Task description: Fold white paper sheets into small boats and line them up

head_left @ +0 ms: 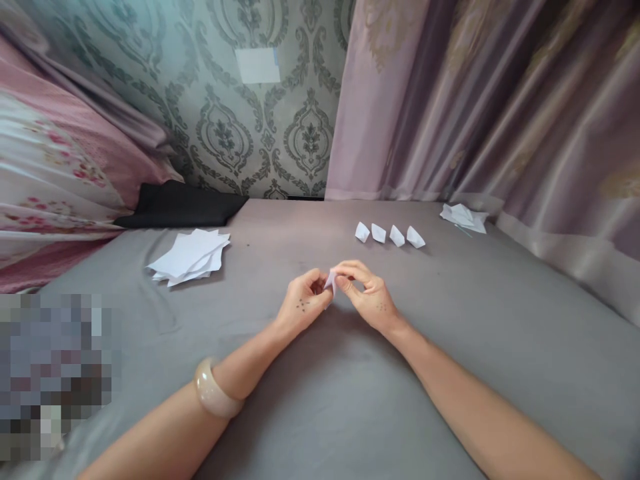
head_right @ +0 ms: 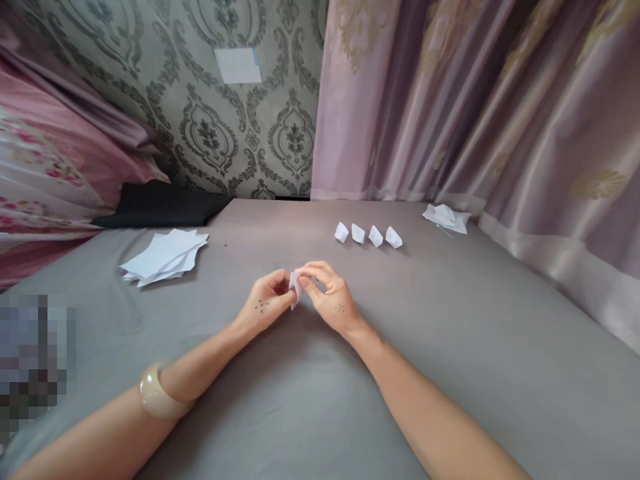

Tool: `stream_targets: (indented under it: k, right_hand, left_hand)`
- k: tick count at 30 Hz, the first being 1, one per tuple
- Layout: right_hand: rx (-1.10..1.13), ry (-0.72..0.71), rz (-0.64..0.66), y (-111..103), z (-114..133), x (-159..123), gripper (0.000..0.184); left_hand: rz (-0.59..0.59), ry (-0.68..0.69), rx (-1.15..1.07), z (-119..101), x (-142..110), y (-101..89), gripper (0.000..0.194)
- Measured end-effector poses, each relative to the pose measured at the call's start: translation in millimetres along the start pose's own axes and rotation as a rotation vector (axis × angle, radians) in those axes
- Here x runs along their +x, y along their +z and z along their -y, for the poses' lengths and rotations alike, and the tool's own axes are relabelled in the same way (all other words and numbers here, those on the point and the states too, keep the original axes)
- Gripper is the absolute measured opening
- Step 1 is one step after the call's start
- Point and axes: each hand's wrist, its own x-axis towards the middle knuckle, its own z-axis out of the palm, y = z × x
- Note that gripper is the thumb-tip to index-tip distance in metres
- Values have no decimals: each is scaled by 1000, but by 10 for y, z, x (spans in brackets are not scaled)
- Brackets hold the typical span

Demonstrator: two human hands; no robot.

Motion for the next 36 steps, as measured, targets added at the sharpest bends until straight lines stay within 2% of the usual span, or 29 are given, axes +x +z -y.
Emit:
stream_targets:
  k: [3, 4, 9, 14, 17, 20, 22, 28, 34, 36]
  right_hand:
    - [-142, -17, -61, 78, 16, -60, 50]
    - [-176, -19, -71, 102, 26, -79, 53]
    - [-343, -28, -92, 156, 93, -126, 15]
    - [-537, -11, -69, 155, 102, -153, 19]
    - [-617, -48, -50, 176, 107, -180, 19]
    - [-701, -121, -47, 208, 134, -200, 20]
    - [-754, -164, -50, 224, 154, -207, 20]
    - [-813, -212, -83, 226, 165, -208, 18]
    - [-737, -149, -159, 229, 142, -209, 9]
    - [-687, -128, -160, 227, 150, -202, 16]
  left_hand:
    - [-212, 87, 200, -32, -25, -5, 9]
    - [-243, 114, 258, -37, -33, -4, 8]
    - [-288, 238, 460, -19, -70, 37, 10]
    - [-327, 278, 514, 11, -86, 67, 9]
    - [-328, 254, 454, 13, -81, 55, 19]
    - [-206, 206, 318, -6, -71, 36, 33]
    - [-136, 169, 231, -24, -64, 28, 36]
    - [-151, 82, 25, 9, -37, 34, 31]
    - [-123, 67, -176, 87, 3, 30, 23]
    - [-120, 72, -221, 73, 7, 26, 23]
